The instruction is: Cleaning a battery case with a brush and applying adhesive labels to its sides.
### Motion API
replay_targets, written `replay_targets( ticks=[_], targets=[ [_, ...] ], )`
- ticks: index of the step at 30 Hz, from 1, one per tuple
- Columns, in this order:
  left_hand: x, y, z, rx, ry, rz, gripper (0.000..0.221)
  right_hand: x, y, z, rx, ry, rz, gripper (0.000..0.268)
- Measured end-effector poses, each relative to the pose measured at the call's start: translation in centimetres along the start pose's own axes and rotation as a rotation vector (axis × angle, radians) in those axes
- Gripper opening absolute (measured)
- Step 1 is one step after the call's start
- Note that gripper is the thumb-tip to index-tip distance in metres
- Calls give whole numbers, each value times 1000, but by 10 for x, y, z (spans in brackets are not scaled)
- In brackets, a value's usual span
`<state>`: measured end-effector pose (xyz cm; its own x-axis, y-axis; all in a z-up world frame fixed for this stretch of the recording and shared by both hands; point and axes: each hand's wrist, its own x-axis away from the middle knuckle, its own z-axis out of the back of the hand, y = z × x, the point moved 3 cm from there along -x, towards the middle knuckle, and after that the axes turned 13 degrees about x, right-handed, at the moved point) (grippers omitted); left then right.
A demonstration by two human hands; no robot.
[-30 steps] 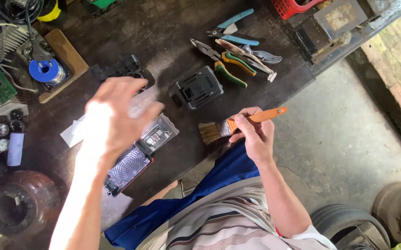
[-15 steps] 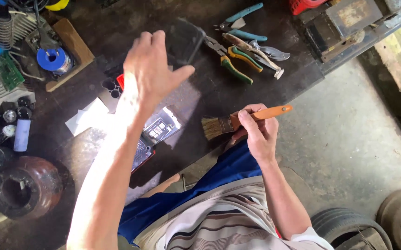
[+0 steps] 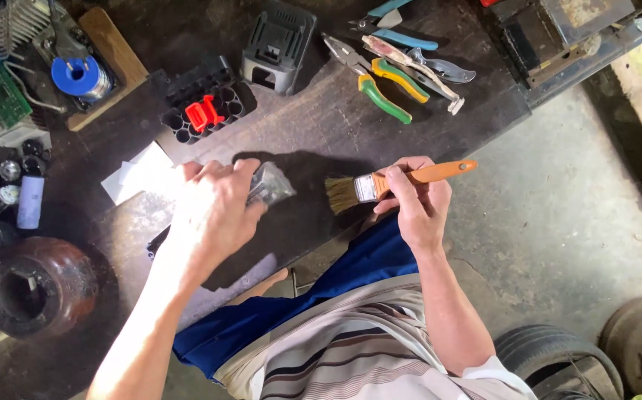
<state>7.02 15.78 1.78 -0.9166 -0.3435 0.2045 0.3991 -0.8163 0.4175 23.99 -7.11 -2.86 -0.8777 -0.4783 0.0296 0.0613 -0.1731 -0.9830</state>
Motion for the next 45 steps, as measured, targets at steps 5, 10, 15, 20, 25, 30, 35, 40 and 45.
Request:
replay_targets(
  ticks=[5, 10, 15, 20, 25, 30, 35, 40, 45],
  targets=[
    [-8, 5, 20, 447, 123, 10, 24, 1, -4, -1, 25, -19, 17, 19],
    [-7, 9, 47, 1113, 131, 40, 20, 2, -14, -3, 6, -25, 33, 15],
    [14, -10, 75, 1076, 332, 126, 20, 2, -5, -1, 5, -2, 6, 17],
    [57, -63, 85, 919, 651, 307, 22, 4, -10, -2, 124, 20, -102, 19],
    [85, -78, 84, 501, 516, 387, 25, 3, -7, -1, 137, 21, -78, 23],
    [116, -91, 37, -13, 511, 221, 53, 2, -5, -1, 156, 24, -64, 23],
    [143, -26, 43, -8, 681, 42, 42, 3, -4, 1, 166, 7, -36, 22],
    [156, -42, -16, 457, 573, 236, 120, 3, -4, 1, 169, 7, -32, 23],
    [146, -31, -20, 612, 769, 204, 84, 5, -4, 1, 172, -1, -2, 24]
  ],
)
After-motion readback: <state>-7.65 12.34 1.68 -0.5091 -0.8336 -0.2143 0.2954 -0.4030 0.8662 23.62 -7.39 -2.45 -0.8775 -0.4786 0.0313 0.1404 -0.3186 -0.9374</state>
